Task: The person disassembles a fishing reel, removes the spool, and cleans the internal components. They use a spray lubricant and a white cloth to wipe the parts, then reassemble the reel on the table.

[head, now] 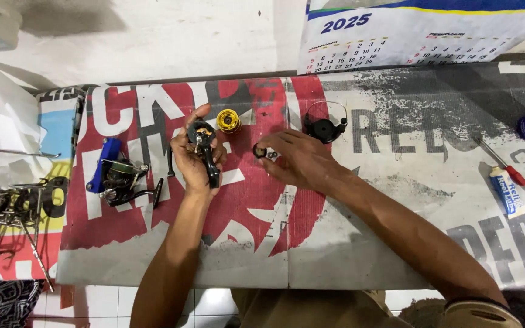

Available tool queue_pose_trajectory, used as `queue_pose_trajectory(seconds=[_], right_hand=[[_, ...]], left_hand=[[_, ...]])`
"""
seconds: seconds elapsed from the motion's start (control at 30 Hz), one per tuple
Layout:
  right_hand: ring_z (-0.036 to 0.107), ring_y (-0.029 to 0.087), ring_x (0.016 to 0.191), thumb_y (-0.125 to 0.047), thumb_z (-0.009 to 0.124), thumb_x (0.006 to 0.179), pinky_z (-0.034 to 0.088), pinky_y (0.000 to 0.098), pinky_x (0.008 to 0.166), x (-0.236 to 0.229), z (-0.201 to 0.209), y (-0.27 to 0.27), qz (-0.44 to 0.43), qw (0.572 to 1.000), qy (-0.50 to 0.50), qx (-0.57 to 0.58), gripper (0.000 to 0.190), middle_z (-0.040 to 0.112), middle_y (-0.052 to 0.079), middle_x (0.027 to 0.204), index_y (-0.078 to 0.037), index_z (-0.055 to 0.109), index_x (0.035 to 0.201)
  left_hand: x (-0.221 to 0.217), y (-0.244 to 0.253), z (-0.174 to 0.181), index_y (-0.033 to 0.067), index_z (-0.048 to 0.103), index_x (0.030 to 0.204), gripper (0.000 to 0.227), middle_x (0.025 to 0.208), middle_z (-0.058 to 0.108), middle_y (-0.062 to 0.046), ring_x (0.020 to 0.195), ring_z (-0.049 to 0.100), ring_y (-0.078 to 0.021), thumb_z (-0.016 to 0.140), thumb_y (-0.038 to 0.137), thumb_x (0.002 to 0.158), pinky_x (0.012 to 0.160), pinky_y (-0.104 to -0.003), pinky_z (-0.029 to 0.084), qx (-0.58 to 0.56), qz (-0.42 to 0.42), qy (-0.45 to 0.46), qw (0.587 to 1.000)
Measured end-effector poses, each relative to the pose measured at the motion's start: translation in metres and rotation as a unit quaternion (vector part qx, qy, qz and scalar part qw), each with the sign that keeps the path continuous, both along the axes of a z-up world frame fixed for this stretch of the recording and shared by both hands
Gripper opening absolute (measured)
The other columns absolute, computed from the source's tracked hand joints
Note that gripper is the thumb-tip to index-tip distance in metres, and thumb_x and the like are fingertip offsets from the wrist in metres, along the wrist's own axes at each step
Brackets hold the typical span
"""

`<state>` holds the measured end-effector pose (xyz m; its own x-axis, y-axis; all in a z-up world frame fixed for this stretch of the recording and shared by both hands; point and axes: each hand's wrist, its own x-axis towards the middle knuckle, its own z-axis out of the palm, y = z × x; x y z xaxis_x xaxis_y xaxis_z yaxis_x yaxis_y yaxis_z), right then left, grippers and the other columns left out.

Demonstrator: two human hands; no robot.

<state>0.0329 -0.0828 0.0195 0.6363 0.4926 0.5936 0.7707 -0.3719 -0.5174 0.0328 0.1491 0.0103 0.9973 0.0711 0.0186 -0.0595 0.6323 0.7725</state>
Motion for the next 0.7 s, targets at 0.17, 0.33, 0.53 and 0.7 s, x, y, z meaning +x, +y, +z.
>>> queue_pose_trajectory(seconds=[0.17, 0.33, 0.53, 0.7], right_hand=[[0.07, 0.033, 0.087, -0.011, 0.075, 0.091, 0.06, 0.0427, 0.073, 0.005, -0.014, -0.013, 0.016, 0.998, 0.034, 0.059, 0.033, 0.07, 0.013, 0.099, -0.009, 0.069, 0.124], [0.069, 0.03, 0.086, -0.01, 0.074, 0.093, 0.059, 0.0395, 0.071, 0.004, -0.002, -0.015, 0.022, 0.994, 0.054, 0.087, 0.032, 0.068, 0.011, 0.101, -0.009, 0.069, 0.124], [0.069, 0.032, 0.082, -0.005, 0.076, 0.09, 0.059, 0.0418, 0.07, 0.005, -0.009, -0.019, 0.028, 0.987, 0.103, 0.119, 0.038, 0.067, 0.014, 0.102, -0.008, 0.071, 0.128], [0.068, 0.033, 0.084, -0.002, 0.067, 0.098, 0.061, 0.0458, 0.069, 0.01, -0.013, -0.018, 0.053, 0.98, 0.122, 0.148, 0.032, 0.061, 0.014, 0.104, -0.006, 0.067, 0.13]], left_hand=[[0.002, 0.001, -0.005, 0.0042, 0.044, 0.15, 0.071, 0.066, 0.049, -0.004, 0.045, 0.039, -0.0086, 0.04, 0.048, 0.095, 0.039, -0.022, 0.034, -0.001, -0.019, -0.005, 1.0], [0.0, 0.0, 0.003, 0.0052, 0.044, 0.15, 0.071, 0.065, 0.048, -0.004, 0.044, 0.038, -0.0083, 0.041, 0.049, 0.094, 0.039, -0.021, 0.034, 0.012, -0.007, 0.006, 1.0], [0.0, 0.002, 0.007, 0.0036, 0.043, 0.149, 0.071, 0.067, 0.046, -0.004, 0.045, 0.038, -0.0083, 0.041, 0.048, 0.094, 0.04, -0.021, 0.033, 0.01, -0.018, -0.004, 1.0], [0.0, 0.003, 0.008, 0.0018, 0.043, 0.148, 0.07, 0.067, 0.046, -0.005, 0.044, 0.036, -0.009, 0.04, 0.047, 0.093, 0.04, -0.021, 0.031, 0.017, -0.015, -0.015, 1.0]])
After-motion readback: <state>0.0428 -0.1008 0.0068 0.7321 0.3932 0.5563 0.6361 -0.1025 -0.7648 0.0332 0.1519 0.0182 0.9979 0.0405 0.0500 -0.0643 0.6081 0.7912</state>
